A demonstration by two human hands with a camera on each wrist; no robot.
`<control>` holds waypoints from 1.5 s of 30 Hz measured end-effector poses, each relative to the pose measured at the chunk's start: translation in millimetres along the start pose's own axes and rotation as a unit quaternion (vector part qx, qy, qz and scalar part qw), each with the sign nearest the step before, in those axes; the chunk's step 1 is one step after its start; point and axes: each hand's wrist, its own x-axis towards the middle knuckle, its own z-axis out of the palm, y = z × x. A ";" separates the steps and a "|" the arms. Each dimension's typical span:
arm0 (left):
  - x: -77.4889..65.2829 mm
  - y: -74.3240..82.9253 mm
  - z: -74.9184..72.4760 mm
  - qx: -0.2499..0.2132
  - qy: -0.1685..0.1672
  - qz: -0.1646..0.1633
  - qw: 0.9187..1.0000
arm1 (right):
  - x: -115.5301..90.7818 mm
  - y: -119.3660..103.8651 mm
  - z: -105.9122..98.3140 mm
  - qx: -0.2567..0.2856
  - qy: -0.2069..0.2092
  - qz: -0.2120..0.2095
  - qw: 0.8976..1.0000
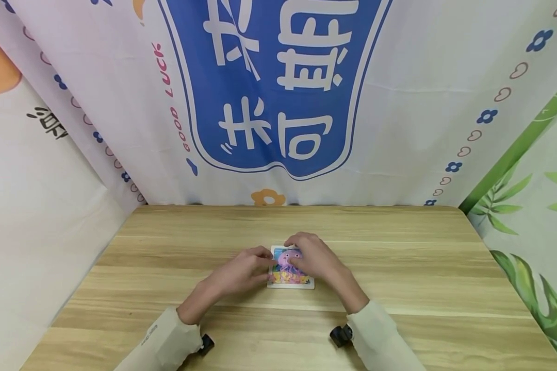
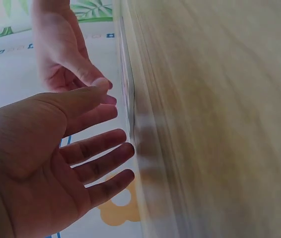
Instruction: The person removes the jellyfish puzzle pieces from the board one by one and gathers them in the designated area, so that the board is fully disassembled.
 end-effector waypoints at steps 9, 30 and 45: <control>0.4 -0.7 1.5 0.011 -0.009 0.011 1.000 | 11.1 -1.9 6.6 0.009 -0.021 -0.007 1.000; -6.6 -2.9 -4.5 0.002 -0.073 -0.009 0.997 | 20.2 -0.2 6.4 0.009 -0.064 -0.016 0.998; -9.3 -2.7 -5.1 -0.001 -0.075 -0.002 0.997 | 27.6 -2.1 12.3 0.011 -0.040 0.003 0.999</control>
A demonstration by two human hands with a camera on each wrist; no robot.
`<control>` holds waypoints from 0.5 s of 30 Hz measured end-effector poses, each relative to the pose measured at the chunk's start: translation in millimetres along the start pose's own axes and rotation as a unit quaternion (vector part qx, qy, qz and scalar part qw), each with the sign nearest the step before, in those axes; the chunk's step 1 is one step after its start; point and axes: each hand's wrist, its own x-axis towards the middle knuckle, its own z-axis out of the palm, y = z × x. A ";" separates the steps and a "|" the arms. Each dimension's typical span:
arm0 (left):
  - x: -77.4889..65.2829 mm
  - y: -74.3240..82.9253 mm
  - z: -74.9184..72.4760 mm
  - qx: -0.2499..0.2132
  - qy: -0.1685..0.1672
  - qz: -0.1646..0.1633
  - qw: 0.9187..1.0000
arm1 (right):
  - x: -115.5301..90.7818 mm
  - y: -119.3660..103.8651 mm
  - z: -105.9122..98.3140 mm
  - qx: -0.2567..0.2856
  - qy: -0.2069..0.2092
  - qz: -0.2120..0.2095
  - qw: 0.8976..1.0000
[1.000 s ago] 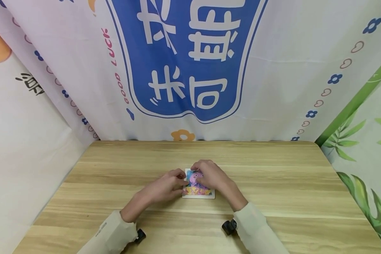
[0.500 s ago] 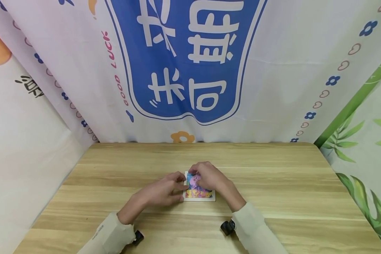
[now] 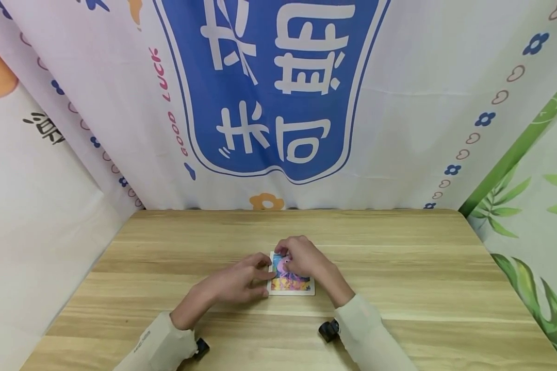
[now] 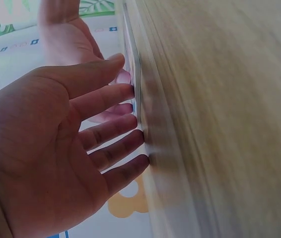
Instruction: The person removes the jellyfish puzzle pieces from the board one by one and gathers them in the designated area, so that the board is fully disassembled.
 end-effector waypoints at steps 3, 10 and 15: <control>-0.2 0.2 0.8 0.002 -0.003 0.003 1.000 | 0.7 0.5 0.8 0.010 -0.003 0.007 1.000; 0.7 1.8 -1.1 0.002 -0.005 -0.003 1.000 | 2.3 1.4 -0.4 0.022 -0.008 0.030 0.999; -0.1 2.6 -0.6 0.006 -0.006 -0.003 1.000 | 2.0 2.0 0.3 0.027 -0.017 0.028 0.999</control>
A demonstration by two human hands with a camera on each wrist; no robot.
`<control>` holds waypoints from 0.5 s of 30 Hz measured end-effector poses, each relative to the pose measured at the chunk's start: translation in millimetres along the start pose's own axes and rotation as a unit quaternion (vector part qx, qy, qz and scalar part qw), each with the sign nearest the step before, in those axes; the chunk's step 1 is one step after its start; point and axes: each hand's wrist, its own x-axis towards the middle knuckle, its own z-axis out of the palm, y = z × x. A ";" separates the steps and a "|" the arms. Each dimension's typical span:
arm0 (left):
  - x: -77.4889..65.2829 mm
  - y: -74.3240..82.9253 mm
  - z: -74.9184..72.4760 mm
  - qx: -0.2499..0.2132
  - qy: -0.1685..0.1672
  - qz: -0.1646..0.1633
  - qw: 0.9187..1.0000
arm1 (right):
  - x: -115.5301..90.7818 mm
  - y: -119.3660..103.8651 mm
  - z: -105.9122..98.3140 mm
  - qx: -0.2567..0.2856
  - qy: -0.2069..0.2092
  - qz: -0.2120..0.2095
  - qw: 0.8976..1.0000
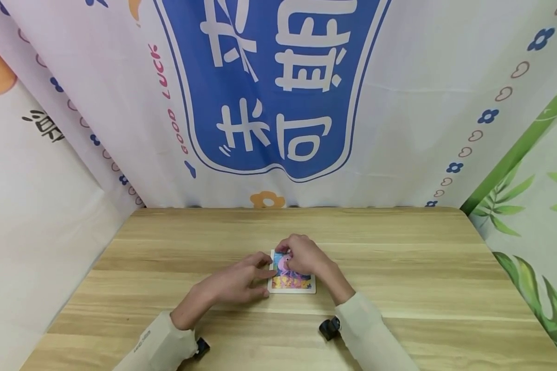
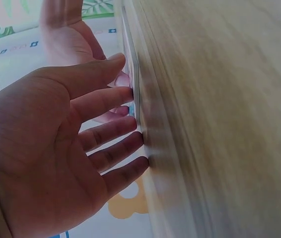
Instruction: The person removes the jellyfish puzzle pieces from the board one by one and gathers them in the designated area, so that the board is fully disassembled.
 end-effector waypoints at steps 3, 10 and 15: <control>-0.4 -0.1 0.0 0.002 0.001 0.000 1.000 | -0.7 0.5 -0.5 0.006 0.001 -0.004 1.000; -0.7 -1.1 0.5 0.001 0.003 -0.003 1.000 | -2.4 4.6 -1.2 0.032 0.015 -0.022 0.999; -0.8 -2.0 3.0 -0.004 0.002 -0.001 1.000 | -3.3 8.2 1.1 0.047 0.031 -0.038 0.998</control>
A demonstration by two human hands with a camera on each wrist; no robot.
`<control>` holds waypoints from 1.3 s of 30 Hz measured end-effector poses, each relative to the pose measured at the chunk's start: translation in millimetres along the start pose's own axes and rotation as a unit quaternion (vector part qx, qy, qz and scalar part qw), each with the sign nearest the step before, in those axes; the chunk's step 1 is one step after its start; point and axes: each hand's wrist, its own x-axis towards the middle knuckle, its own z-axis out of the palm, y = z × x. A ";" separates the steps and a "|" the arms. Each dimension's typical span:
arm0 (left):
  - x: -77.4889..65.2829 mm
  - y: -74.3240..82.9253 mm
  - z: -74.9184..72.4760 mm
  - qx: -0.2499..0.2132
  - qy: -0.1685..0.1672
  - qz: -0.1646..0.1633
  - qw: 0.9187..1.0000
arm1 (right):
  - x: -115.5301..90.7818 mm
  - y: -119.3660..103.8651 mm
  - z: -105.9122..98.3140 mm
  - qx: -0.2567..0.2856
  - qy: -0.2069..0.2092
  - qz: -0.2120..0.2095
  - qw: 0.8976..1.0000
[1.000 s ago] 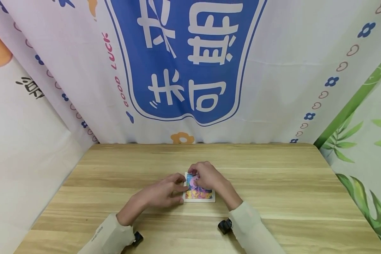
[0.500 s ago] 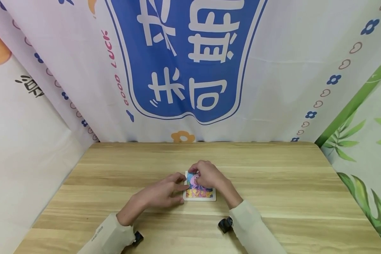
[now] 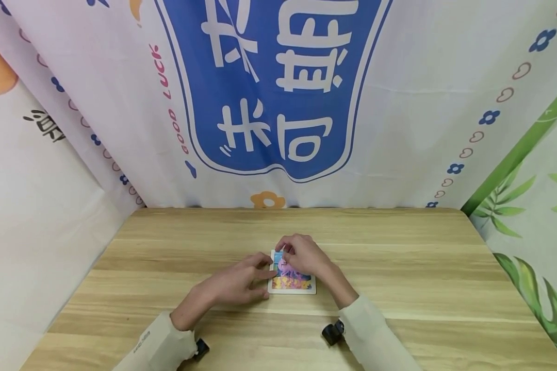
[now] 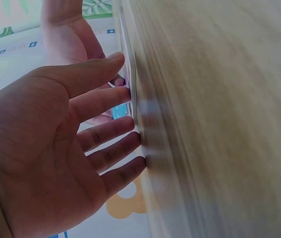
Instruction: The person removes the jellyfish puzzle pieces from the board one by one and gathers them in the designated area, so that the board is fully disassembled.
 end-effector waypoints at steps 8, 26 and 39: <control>-0.7 -0.5 1.6 0.004 0.003 -0.007 1.000 | -1.9 -0.4 -0.3 0.013 -0.008 -0.001 1.000; -0.6 0.9 1.8 -0.010 -0.001 -0.023 1.000 | -0.5 3.4 -8.1 0.076 0.002 0.032 0.997; -0.2 1.4 2.3 -0.009 -0.003 -0.028 1.000 | -6.5 18.1 -19.9 0.113 -0.018 0.075 0.991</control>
